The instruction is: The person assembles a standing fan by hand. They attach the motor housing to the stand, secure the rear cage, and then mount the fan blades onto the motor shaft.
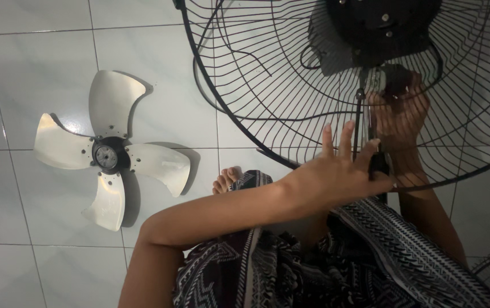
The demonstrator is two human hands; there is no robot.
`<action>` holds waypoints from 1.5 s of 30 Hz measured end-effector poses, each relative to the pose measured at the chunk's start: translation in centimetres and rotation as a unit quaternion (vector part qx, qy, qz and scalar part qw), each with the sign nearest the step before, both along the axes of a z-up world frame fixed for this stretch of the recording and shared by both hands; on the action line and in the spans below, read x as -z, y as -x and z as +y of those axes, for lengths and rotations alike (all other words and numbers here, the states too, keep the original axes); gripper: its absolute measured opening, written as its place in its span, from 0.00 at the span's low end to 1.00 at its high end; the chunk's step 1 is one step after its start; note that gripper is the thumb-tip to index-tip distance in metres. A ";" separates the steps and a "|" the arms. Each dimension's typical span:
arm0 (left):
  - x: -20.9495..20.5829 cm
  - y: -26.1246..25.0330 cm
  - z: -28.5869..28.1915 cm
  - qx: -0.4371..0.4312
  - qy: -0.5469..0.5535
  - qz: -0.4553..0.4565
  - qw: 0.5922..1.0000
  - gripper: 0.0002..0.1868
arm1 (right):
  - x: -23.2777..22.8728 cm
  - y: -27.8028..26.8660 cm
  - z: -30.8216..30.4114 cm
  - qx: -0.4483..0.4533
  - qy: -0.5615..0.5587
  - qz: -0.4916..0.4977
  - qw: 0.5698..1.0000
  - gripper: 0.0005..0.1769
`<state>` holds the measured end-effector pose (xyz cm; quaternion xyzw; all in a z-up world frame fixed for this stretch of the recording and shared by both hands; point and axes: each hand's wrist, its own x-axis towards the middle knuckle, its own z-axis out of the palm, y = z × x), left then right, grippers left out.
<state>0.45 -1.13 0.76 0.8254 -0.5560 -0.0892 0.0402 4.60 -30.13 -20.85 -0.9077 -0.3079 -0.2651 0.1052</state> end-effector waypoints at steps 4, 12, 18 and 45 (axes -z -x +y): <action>0.8 -0.1 0.3 0.000 0.005 -0.015 1.000 0.28 | -5.6 -0.5 4.0 -0.012 -0.071 0.086 0.994 0.10; 1.8 0.6 0.8 -0.020 0.055 0.023 0.998 0.31 | -8.4 -1.1 4.5 -0.031 -0.077 0.111 0.990 0.09; 2.3 0.8 1.0 -0.016 0.062 0.047 0.997 0.39 | -8.1 -1.0 3.4 -0.044 0.019 0.058 0.997 0.11; 2.9 1.2 0.9 -0.023 0.071 0.005 0.997 0.37 | -7.9 -0.5 3.4 -0.003 -0.539 0.458 0.707 0.23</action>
